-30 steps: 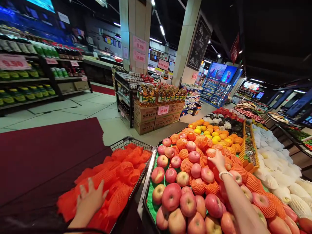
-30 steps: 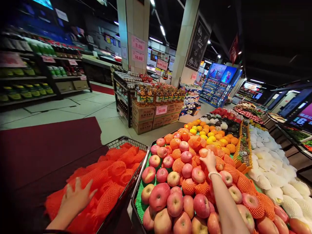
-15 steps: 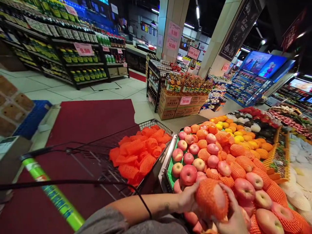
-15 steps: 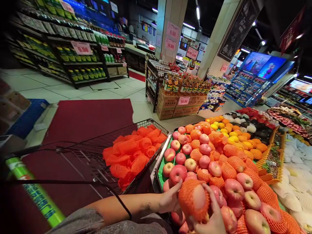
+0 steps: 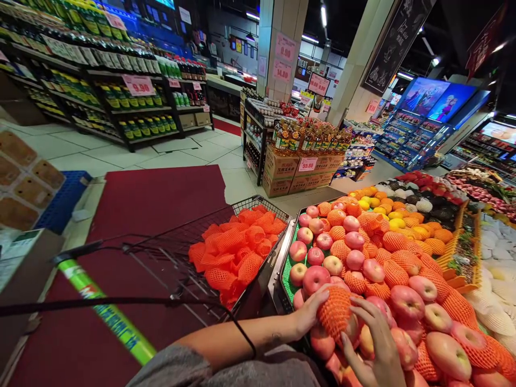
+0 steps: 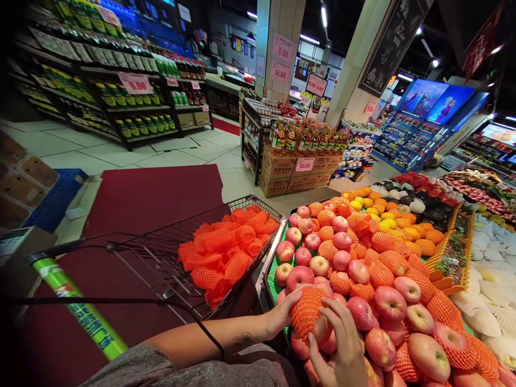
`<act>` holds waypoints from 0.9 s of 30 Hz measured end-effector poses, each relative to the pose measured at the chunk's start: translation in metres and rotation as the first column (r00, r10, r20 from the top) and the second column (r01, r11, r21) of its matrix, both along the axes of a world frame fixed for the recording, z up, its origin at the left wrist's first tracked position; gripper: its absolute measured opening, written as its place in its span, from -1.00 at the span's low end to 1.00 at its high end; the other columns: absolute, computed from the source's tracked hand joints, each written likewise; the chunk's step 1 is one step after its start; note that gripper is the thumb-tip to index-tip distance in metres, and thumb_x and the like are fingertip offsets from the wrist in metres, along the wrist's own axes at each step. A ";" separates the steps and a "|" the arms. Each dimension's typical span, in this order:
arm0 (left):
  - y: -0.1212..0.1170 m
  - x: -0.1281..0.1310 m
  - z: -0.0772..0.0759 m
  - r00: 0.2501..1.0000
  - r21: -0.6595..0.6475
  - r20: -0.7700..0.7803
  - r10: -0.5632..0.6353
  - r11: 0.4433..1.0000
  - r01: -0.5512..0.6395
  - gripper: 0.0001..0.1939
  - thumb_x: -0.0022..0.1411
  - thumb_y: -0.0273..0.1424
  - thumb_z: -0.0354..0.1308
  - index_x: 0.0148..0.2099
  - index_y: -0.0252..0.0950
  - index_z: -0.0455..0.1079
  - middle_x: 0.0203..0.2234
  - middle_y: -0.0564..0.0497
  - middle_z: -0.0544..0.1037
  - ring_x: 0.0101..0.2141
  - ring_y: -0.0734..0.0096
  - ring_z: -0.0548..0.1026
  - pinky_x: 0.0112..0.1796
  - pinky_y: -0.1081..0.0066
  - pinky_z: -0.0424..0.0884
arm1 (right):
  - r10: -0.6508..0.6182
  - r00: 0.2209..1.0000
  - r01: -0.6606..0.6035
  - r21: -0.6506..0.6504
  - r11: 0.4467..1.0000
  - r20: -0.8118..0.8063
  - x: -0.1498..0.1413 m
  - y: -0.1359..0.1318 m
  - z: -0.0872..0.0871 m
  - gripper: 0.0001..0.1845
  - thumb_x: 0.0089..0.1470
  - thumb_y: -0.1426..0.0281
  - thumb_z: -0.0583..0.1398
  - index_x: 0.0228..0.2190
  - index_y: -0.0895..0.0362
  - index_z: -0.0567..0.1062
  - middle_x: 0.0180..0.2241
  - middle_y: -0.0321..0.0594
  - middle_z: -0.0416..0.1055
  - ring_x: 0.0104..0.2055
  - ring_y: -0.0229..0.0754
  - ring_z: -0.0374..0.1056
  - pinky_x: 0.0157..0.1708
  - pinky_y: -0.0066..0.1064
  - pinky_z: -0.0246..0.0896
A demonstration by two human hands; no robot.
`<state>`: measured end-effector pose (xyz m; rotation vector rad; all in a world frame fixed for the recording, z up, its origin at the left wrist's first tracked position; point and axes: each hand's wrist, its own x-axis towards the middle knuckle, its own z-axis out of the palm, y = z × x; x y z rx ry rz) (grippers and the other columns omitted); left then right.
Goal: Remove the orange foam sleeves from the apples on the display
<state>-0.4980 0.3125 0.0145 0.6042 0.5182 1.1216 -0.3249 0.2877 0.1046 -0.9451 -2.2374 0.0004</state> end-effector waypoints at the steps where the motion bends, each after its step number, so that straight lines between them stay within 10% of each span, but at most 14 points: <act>1: 0.000 0.000 -0.001 0.999 -0.010 -0.019 0.047 0.999 -0.047 -0.22 0.12 0.22 0.36 0.10 -0.32 0.53 0.08 -0.20 0.56 0.24 -0.09 0.37 0.34 0.06 0.19 | -0.021 1.000 0.021 -0.004 1.000 -0.022 -0.002 0.000 -0.002 -0.56 0.28 0.32 0.29 0.15 0.04 0.42 0.10 0.00 0.50 0.13 0.10 0.48 0.10 -0.03 0.50; 8: -0.001 0.006 -0.009 0.997 -0.154 -0.008 0.073 0.985 -0.074 -0.16 0.02 0.33 0.32 -0.04 -0.36 0.52 -0.06 -0.23 0.60 0.24 -0.18 0.37 0.37 -0.01 0.11 | -0.055 0.995 0.049 -0.074 0.996 -0.082 0.009 -0.002 -0.026 -0.52 0.23 0.28 0.35 0.14 0.02 0.39 0.06 -0.03 0.49 0.12 0.09 0.47 0.10 -0.02 0.48; 17: -0.001 0.013 -0.016 0.999 -0.116 -0.018 -0.046 0.992 0.043 -0.18 0.03 0.22 0.32 0.13 -0.28 0.44 -0.08 -0.11 0.59 0.00 0.02 0.50 0.06 0.15 0.38 | -0.063 0.997 0.037 -0.467 0.883 -0.040 0.017 0.013 -0.043 -0.13 -0.14 0.42 0.37 0.24 0.01 0.36 0.23 -0.05 0.50 0.28 0.18 0.46 0.21 0.02 0.47; 22: 0.018 0.007 -0.009 0.986 -0.256 -0.104 -0.133 0.961 0.102 -0.17 0.03 0.32 0.28 0.06 -0.26 0.43 -0.29 0.00 0.48 -0.29 0.26 0.44 -0.28 0.33 0.35 | -0.301 0.945 0.234 -0.377 0.896 -0.128 0.014 0.018 -0.033 -0.23 -0.16 0.28 0.41 0.14 0.03 0.48 0.11 -0.04 0.58 0.13 0.19 0.54 0.19 0.10 0.46; 27: 0.028 -0.013 0.009 0.953 -0.074 -0.299 -0.044 0.997 0.022 -0.39 0.14 0.22 0.33 -0.18 -0.21 0.32 -0.41 0.13 0.30 -0.44 0.46 0.27 -0.41 0.45 0.19 | -0.516 0.816 0.310 -0.556 0.771 -0.260 0.002 0.027 -0.019 -0.25 -0.23 0.13 0.45 0.04 0.08 0.54 0.00 -0.03 0.62 0.01 0.15 0.56 0.02 -0.05 0.54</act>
